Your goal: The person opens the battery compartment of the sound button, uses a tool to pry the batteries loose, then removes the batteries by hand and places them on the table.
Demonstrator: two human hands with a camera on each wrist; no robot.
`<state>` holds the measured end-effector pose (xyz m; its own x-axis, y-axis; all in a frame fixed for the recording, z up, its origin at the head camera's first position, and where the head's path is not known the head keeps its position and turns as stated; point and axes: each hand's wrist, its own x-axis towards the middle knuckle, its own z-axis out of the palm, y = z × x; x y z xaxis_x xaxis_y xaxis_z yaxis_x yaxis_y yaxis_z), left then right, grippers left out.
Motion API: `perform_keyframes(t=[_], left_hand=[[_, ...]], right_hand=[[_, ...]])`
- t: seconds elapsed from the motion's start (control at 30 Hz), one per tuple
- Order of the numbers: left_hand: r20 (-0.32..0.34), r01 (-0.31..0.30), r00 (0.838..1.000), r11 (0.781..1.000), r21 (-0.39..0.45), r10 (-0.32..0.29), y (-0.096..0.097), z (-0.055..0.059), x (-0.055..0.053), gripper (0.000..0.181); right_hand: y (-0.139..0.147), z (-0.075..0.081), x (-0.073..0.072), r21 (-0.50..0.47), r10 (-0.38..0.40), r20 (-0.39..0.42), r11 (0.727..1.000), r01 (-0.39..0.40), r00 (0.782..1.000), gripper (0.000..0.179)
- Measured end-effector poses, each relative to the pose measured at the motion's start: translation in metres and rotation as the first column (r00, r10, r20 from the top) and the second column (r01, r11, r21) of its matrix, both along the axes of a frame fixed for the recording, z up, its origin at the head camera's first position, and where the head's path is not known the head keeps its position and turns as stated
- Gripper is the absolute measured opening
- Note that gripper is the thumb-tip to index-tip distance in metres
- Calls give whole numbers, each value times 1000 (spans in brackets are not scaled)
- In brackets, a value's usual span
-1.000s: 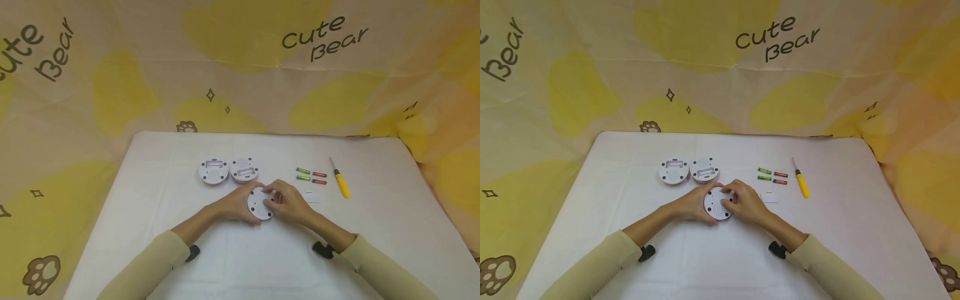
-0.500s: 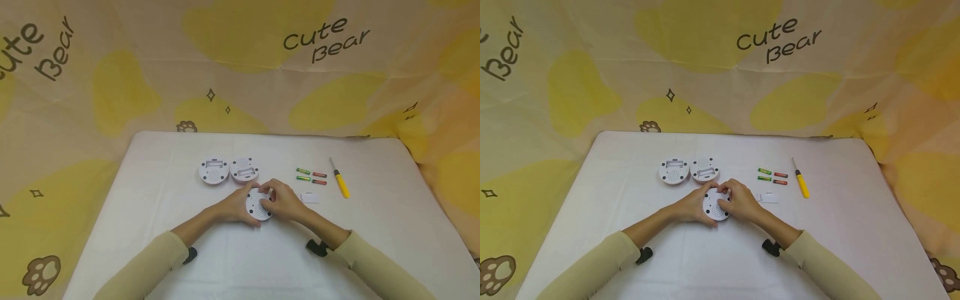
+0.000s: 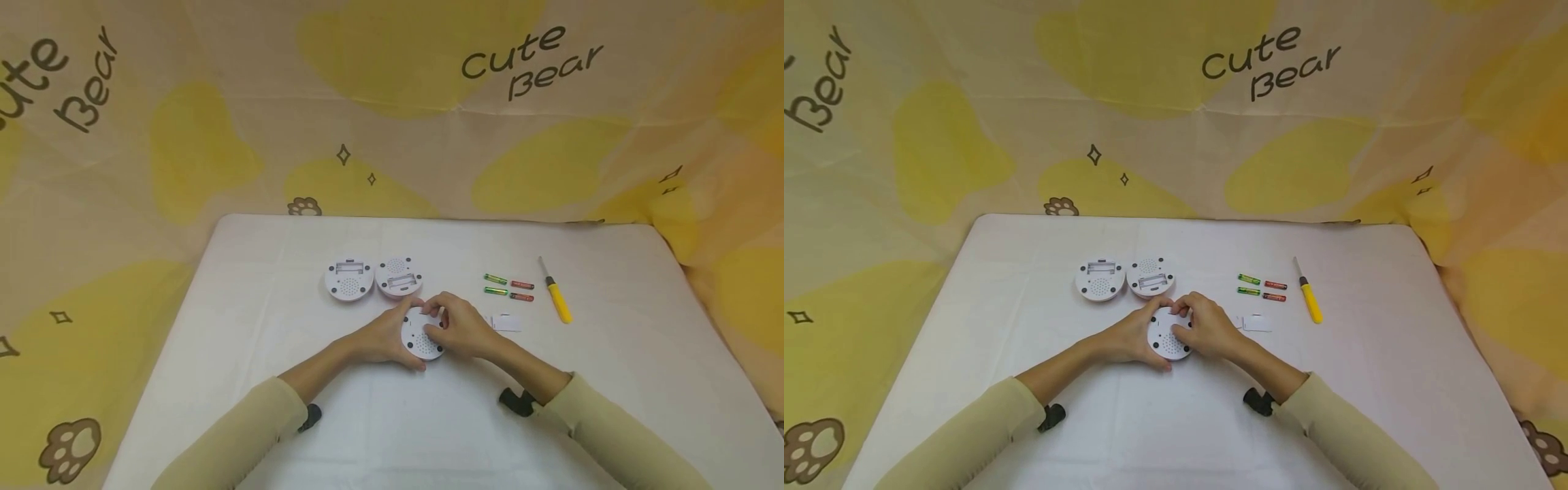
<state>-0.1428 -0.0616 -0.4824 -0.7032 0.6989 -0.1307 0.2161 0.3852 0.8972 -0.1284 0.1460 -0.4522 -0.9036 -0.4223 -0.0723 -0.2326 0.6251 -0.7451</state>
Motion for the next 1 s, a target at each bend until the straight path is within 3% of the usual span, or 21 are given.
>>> perform_keyframes(t=[1.0], left_hand=[[-8, 40, 999, 999, 37, -40, 0, 0, -1, 100]], right_hand=[[-1, 3, -2, 24, 24, 48, 999, -26, 999, 24]])
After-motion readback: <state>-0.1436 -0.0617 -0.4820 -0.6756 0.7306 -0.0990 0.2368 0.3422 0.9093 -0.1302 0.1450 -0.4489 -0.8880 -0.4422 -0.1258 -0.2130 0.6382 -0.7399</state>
